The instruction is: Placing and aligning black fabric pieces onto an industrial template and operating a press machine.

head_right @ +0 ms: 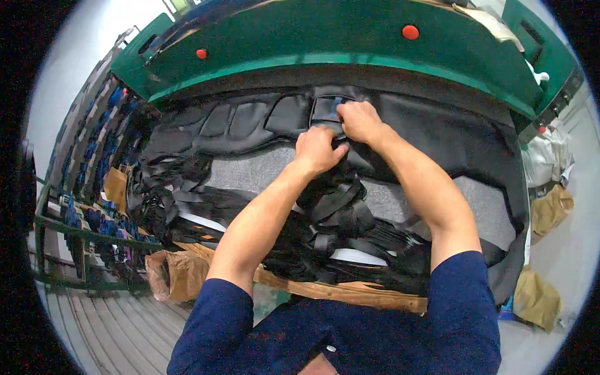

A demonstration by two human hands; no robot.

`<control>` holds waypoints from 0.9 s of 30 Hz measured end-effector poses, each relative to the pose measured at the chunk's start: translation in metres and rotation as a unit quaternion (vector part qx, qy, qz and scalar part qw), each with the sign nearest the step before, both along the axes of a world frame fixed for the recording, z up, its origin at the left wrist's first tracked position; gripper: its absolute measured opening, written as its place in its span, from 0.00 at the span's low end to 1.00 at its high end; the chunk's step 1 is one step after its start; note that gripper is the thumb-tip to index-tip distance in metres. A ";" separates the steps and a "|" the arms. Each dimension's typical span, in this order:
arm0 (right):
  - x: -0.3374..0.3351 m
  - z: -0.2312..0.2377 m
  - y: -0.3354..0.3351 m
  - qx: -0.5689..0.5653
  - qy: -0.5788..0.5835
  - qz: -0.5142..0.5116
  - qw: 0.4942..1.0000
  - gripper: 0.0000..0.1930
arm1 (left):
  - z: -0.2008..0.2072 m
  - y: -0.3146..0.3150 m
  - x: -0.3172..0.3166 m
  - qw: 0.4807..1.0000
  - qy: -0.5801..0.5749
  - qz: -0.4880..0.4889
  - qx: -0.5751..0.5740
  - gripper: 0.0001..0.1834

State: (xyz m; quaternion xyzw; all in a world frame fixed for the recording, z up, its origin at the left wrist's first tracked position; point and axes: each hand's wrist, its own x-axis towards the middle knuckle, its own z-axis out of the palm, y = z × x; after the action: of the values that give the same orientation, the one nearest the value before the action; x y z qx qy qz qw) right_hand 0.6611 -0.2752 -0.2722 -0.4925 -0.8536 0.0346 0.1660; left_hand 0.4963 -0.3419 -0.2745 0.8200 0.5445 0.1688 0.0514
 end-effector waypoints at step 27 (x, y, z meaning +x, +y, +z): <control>-0.016 0.009 0.018 -0.075 0.113 0.015 0.991 0.12 | 0.013 0.016 -0.006 0.995 0.012 -0.034 -0.092 0.25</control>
State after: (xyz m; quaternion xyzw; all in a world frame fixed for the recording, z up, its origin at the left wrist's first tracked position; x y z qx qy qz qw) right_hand 0.6451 -0.2577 -0.2627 -0.4835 -0.8319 0.1565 0.2229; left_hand 0.4899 -0.3259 -0.2618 0.8320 0.5299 0.1058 0.1258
